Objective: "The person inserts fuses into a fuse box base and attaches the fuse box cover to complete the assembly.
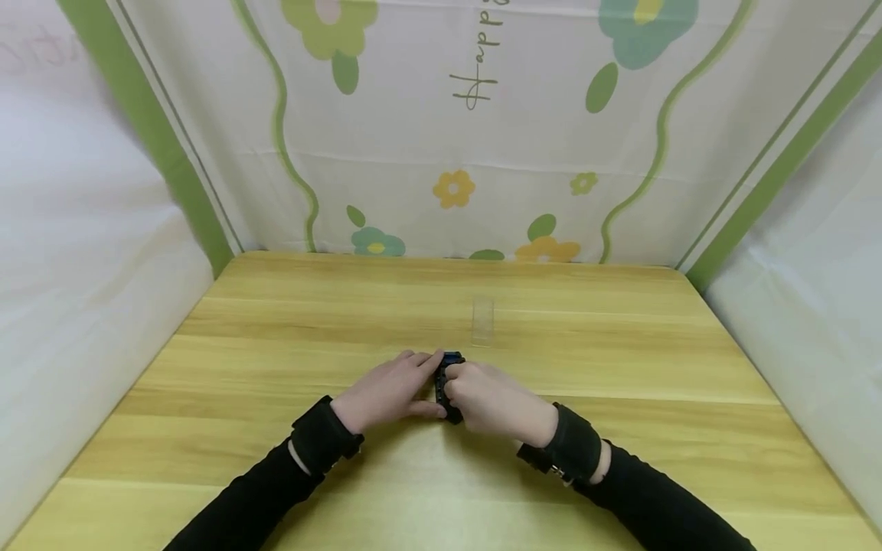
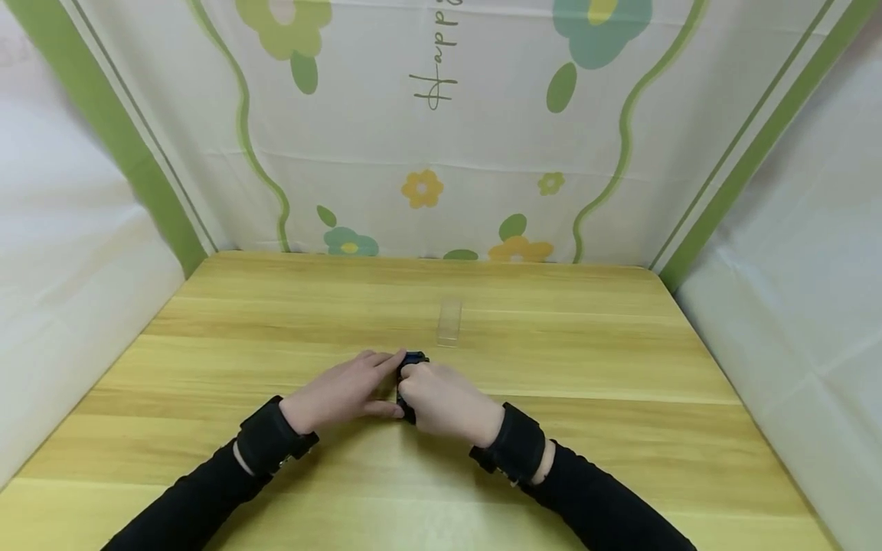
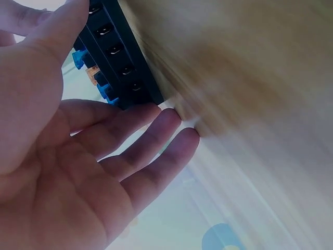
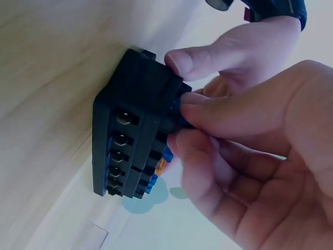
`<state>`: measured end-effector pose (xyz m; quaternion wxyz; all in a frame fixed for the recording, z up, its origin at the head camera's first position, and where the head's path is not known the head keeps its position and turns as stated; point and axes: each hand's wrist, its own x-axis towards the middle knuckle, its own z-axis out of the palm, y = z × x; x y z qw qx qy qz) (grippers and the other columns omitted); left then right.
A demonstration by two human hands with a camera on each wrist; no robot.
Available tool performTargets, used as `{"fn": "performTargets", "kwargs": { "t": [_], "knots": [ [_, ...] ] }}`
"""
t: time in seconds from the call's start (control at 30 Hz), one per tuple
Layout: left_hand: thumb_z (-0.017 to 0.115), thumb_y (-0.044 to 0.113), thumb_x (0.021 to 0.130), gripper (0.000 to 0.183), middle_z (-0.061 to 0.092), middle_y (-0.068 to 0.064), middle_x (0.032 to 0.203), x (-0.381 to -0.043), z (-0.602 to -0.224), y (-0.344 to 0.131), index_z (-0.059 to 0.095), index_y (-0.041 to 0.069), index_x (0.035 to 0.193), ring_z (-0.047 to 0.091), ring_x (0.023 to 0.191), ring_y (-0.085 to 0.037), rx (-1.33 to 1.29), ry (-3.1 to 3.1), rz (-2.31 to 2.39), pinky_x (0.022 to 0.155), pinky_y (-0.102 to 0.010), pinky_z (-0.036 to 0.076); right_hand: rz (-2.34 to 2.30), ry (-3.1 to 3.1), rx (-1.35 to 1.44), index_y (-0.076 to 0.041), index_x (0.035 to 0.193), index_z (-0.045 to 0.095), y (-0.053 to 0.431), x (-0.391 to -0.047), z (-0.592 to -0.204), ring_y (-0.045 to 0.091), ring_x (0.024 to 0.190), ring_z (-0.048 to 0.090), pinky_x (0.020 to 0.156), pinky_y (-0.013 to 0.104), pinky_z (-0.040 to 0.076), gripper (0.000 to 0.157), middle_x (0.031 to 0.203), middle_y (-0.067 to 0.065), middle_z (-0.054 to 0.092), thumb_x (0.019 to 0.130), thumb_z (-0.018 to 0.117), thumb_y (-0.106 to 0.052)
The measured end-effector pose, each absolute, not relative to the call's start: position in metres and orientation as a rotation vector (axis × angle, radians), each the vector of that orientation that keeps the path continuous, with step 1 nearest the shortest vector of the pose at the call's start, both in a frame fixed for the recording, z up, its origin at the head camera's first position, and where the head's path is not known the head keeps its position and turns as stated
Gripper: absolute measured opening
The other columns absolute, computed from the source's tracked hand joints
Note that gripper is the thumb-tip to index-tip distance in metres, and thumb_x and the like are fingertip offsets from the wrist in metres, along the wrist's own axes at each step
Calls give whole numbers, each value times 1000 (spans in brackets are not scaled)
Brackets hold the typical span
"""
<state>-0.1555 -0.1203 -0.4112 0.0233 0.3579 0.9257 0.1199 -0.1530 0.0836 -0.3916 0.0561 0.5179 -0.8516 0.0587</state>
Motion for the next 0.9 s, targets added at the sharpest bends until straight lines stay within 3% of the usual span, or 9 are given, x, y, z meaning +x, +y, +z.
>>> {"fn": "performTargets", "kwargs": {
  "t": [0.33, 0.7, 0.9],
  "knots": [
    [59, 56, 87, 87, 47, -12, 137, -156, -413, -120, 31, 0, 148, 47, 120, -27, 1103, 2861, 387, 95, -34, 41, 102, -2515, 1514, -16, 68, 62, 82, -150, -394, 7, 64, 45, 53, 16, 36, 14, 73, -7, 47, 72, 67, -3],
    [58, 57, 86, 88, 48, -11, 137, -156, -414, -120, 32, 0, 147, 47, 119, -26, 1092, 2858, 377, 93, -33, 42, 202, -2550, 1560, -15, 64, 59, 82, -154, -397, 6, 61, 42, 55, 15, 34, 20, 72, -8, 45, 70, 68, 2],
    [56, 59, 88, 88, 45, -11, 140, -156, -412, -120, 29, 2, 149, 45, 123, -25, 1069, 2850, 371, 97, -34, 40, 223, -2614, 1544, -13, 71, 65, 86, -155, -392, 7, 62, 43, 55, 14, 36, 14, 74, -6, 45, 81, 67, -3]
  ]
}}
